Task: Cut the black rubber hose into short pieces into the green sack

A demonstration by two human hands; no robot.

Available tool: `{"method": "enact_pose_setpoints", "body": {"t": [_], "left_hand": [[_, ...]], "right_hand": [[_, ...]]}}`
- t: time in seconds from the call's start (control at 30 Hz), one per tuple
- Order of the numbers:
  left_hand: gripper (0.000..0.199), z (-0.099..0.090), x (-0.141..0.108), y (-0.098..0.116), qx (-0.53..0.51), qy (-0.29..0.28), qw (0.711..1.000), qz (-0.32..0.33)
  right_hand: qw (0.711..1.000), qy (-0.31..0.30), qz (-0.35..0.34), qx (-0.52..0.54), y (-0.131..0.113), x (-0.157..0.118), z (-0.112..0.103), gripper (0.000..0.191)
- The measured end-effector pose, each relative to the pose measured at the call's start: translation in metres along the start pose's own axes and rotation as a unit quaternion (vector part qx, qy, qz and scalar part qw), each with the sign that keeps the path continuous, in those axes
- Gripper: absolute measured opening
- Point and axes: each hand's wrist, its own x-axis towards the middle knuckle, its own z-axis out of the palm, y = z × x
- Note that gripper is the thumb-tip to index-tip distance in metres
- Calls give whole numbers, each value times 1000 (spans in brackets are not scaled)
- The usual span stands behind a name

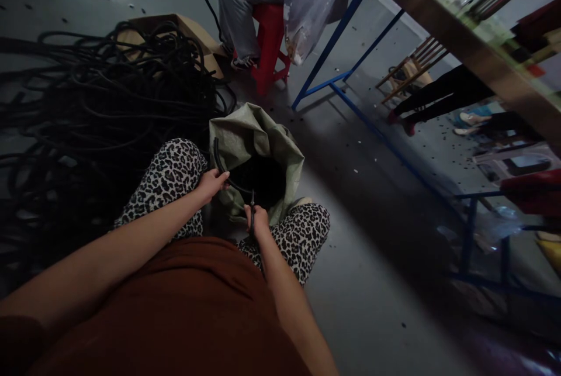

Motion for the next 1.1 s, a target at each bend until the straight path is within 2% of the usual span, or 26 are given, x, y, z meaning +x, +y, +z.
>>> {"method": "enact_pose_setpoints", "body": {"t": [0.17, 0.47, 0.73, 1.1], "left_hand": [[15, 0, 2, -3, 16, 3, 1000, 5], [12, -1, 0, 1, 8, 22, 1000, 3], [11, -1, -1, 7, -31, 36, 999, 4], [9, 0, -6, 10, -18, 10, 1000, -10]], "right_hand": [[1000, 5, -10, -12, 3, 2, 1, 28], [1000, 6, 13, 12, -4, -3, -1, 30], [990, -64, 54, 110, -9, -8, -3, 46], [987, -101, 41, 115, -9, -6, 1, 51]]}}
